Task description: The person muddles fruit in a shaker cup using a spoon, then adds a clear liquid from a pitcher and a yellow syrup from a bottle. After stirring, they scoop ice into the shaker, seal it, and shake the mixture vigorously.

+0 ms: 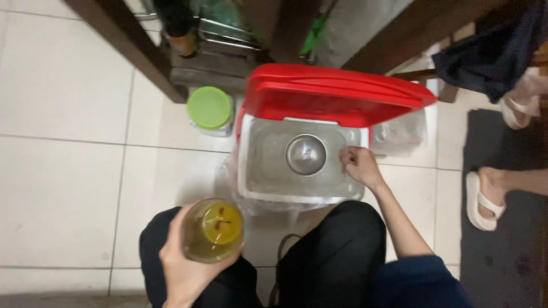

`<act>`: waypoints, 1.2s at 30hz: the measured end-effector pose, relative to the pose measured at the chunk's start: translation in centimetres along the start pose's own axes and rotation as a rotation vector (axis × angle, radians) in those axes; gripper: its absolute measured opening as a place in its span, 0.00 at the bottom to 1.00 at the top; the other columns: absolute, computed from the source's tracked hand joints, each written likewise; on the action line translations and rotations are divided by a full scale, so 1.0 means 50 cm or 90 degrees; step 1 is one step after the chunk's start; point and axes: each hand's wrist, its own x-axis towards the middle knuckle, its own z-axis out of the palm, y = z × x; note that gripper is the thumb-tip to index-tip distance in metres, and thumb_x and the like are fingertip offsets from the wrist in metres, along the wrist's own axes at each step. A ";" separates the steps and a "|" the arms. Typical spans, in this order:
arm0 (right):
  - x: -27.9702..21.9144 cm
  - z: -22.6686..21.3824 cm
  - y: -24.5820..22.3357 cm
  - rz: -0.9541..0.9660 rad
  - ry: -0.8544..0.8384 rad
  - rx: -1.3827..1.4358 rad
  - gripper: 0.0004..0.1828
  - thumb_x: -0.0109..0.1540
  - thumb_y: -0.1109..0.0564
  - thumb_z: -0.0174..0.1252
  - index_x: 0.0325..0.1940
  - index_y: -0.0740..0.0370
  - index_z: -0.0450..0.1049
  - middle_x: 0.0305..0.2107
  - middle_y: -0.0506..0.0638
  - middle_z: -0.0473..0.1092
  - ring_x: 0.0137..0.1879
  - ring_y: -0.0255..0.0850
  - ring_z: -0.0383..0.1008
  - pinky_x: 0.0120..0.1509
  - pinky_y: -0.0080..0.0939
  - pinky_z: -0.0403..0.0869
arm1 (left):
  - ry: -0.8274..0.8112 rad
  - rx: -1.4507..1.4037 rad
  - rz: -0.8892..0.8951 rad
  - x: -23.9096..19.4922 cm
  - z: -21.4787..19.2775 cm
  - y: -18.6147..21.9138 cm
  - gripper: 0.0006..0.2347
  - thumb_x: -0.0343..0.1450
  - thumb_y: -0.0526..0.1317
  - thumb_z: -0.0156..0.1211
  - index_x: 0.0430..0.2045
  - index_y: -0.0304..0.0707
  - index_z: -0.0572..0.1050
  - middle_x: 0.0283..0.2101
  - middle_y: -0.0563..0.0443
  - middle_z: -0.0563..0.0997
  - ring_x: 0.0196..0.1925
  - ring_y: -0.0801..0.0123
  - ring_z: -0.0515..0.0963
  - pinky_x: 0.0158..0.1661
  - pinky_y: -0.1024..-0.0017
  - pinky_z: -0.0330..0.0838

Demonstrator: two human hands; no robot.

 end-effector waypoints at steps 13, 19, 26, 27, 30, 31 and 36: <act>-0.437 -0.368 0.148 0.261 0.312 0.143 0.10 0.68 0.61 0.54 0.48 0.65 0.80 0.41 0.50 0.73 0.44 0.35 0.65 0.39 0.35 0.63 | 0.064 0.038 0.065 0.013 0.052 0.065 0.42 0.43 0.37 0.83 0.57 0.33 0.73 0.52 0.50 0.81 0.53 0.73 0.80 0.63 0.77 0.69; -0.270 -0.312 0.369 0.357 0.450 0.133 0.05 0.64 0.56 0.54 0.36 0.56 0.74 0.26 0.43 0.66 0.33 0.30 0.62 0.34 0.36 0.58 | 0.072 0.057 0.054 -0.001 0.096 0.110 0.40 0.42 0.41 0.83 0.52 0.33 0.76 0.49 0.51 0.83 0.47 0.75 0.81 0.58 0.80 0.70; -0.003 -0.279 0.558 0.459 0.508 0.117 0.14 0.64 0.48 0.60 0.37 0.62 0.79 0.30 0.50 0.75 0.36 0.38 0.72 0.40 0.46 0.70 | -0.063 0.145 0.164 0.018 0.087 -0.007 0.44 0.37 0.47 0.83 0.50 0.29 0.74 0.47 0.47 0.83 0.52 0.68 0.82 0.70 0.72 0.61; 0.021 -0.283 0.588 0.457 0.503 0.117 0.14 0.64 0.48 0.60 0.37 0.62 0.79 0.30 0.50 0.75 0.36 0.38 0.72 0.40 0.46 0.70 | -0.060 0.147 0.161 0.014 0.095 -0.012 0.44 0.37 0.47 0.83 0.50 0.29 0.74 0.47 0.47 0.83 0.52 0.68 0.82 0.70 0.72 0.61; 0.069 -0.298 0.555 0.444 0.554 -0.061 0.29 0.66 0.32 0.60 0.47 0.63 0.75 0.43 0.63 0.76 0.52 0.63 0.75 0.56 0.56 0.70 | -0.042 0.076 0.231 0.014 0.108 -0.049 0.51 0.40 0.47 0.82 0.60 0.24 0.64 0.52 0.40 0.78 0.53 0.64 0.81 0.61 0.75 0.70; 0.067 -0.306 0.465 0.359 0.610 -0.212 0.24 0.66 0.40 0.65 0.48 0.62 0.71 0.45 0.64 0.69 0.50 0.62 0.72 0.53 0.57 0.70 | -0.073 0.107 0.215 0.020 0.108 -0.078 0.47 0.36 0.51 0.83 0.51 0.30 0.71 0.47 0.45 0.80 0.48 0.69 0.82 0.57 0.78 0.70; 0.207 -0.289 0.543 0.473 0.307 -0.252 0.33 0.62 0.32 0.59 0.49 0.65 0.73 0.42 0.64 0.76 0.49 0.63 0.76 0.48 0.59 0.74 | -0.116 0.152 0.124 0.009 0.104 -0.197 0.46 0.31 0.53 0.85 0.44 0.34 0.77 0.43 0.54 0.83 0.47 0.77 0.82 0.72 0.76 0.51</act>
